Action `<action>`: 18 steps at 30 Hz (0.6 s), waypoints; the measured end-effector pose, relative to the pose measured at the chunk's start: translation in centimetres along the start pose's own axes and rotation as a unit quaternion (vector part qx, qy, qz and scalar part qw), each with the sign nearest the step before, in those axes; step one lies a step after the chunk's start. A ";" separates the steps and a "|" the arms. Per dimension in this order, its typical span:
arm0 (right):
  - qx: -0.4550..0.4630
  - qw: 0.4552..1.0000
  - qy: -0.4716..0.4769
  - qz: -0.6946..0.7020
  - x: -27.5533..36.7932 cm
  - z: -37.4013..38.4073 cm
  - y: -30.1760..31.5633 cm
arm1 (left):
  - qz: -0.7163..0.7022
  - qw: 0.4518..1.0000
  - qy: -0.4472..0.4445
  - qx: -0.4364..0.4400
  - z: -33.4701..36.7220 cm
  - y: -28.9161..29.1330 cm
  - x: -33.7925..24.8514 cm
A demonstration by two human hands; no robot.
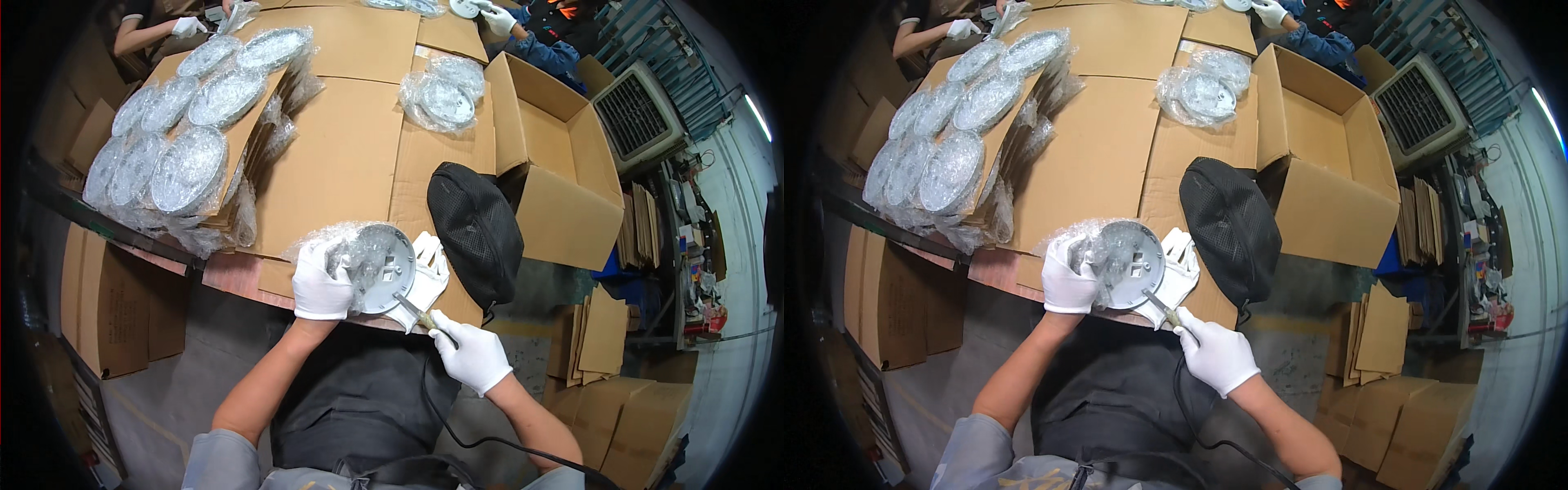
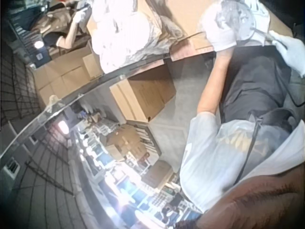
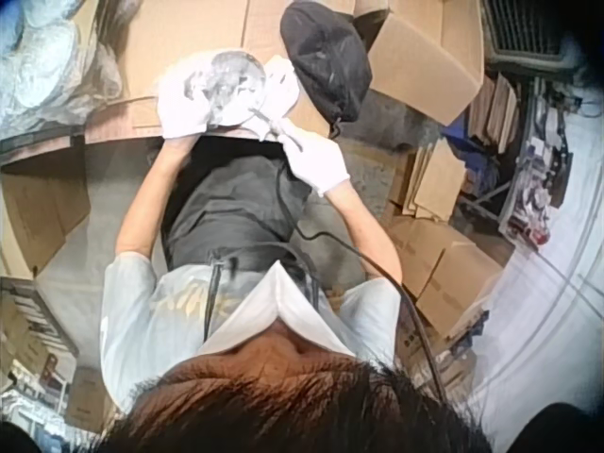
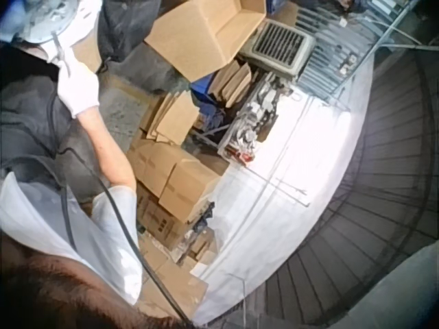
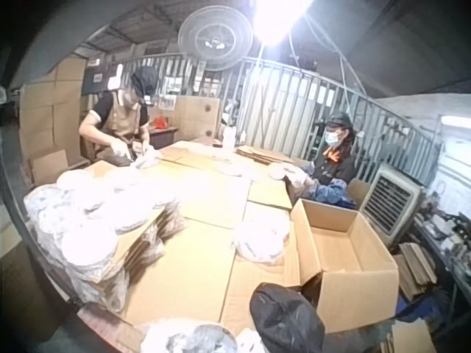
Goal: The person assembles circular metal housings by securing them with screws using an electric screwdriver.
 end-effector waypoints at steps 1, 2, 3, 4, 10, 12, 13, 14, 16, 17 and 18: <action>-0.001 1.000 0.000 -0.001 -0.3 0.0 -0.2 | 0.009 1.000 0.003 0.002 0.0 -0.1 0.0; -0.029 0.999 0.008 0.027 -0.5 0.0 -0.2 | 0.011 1.000 0.002 0.002 0.1 -0.1 -0.1; -0.057 0.997 0.016 0.055 -0.6 -0.1 0.0 | 0.007 1.000 0.004 -0.001 0.3 0.0 -0.2; -0.058 0.997 0.016 0.056 -0.6 -0.3 0.0 | 0.002 1.000 0.007 -0.004 0.3 0.0 -0.3; -0.019 0.999 0.019 -0.032 0.9 0.6 2.9 | 0.015 1.000 -0.004 -0.002 0.1 0.9 -2.0; 0.010 0.997 0.055 -0.061 1.6 1.3 3.2 | 0.013 1.000 -0.009 -0.002 -0.2 0.9 -2.0; 0.026 0.996 0.056 -0.067 2.0 1.6 3.4 | 0.010 1.000 -0.015 -0.001 -0.3 0.8 -2.1; 0.025 0.996 0.056 -0.067 2.4 2.0 3.8 | 0.010 1.000 -0.015 -0.001 -0.2 0.9 -2.2; 0.079 0.987 0.075 -0.117 3.1 2.5 3.6 | -0.007 0.999 -0.038 -0.008 -0.1 1.0 -2.7; 0.080 0.987 0.074 -0.118 3.2 2.6 3.6 | -0.008 0.999 -0.037 -0.007 -0.1 0.9 -2.7; 0.084 0.986 0.078 -0.122 3.3 2.7 3.5 | -0.002 0.999 -0.032 -0.005 0.0 0.8 -2.7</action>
Point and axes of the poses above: each hand's wrist, its own z-axis towards the middle knuckle, its own y-axis out of the back of the hand, x = y × z, the point moved 6 cm from there along z, towards the middle knuckle
